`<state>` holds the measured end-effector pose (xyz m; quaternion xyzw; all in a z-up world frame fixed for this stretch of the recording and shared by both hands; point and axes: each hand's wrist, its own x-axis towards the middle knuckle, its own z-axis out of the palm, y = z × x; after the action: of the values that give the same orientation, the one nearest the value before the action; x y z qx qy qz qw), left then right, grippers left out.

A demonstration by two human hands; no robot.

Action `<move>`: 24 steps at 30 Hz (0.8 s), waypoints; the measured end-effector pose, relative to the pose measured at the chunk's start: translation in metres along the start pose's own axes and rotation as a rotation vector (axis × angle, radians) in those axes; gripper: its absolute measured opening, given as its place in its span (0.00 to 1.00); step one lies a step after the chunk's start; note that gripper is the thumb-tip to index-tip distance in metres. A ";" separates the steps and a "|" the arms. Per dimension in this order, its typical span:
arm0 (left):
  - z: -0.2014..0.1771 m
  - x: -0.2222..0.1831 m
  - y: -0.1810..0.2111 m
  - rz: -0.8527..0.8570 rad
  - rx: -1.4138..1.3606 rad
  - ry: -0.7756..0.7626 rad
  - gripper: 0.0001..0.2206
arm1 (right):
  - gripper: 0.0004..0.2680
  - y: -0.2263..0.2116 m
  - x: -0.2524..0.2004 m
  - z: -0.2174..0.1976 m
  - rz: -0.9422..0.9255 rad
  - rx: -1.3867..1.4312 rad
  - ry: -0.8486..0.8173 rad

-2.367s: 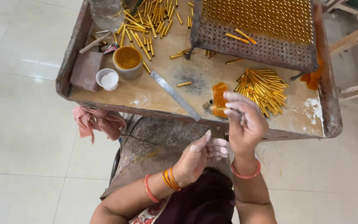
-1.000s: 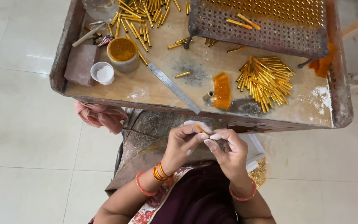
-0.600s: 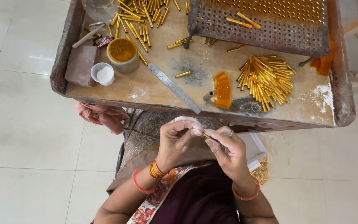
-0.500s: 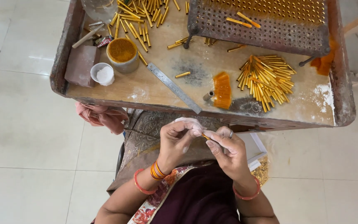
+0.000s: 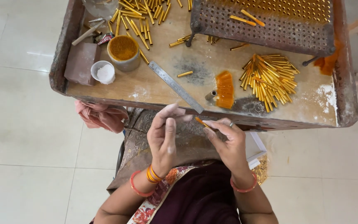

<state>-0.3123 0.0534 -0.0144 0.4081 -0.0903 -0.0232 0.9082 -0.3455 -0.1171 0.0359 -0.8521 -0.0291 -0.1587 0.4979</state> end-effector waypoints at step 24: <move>-0.023 0.038 -0.026 0.646 1.148 -0.221 0.32 | 0.09 -0.005 0.032 -0.003 -0.029 -0.229 -0.089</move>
<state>-0.2703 0.0483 -0.0432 0.7743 -0.2983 0.2599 0.4938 -0.3165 -0.1205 0.0506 -0.9090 -0.0454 -0.1302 0.3933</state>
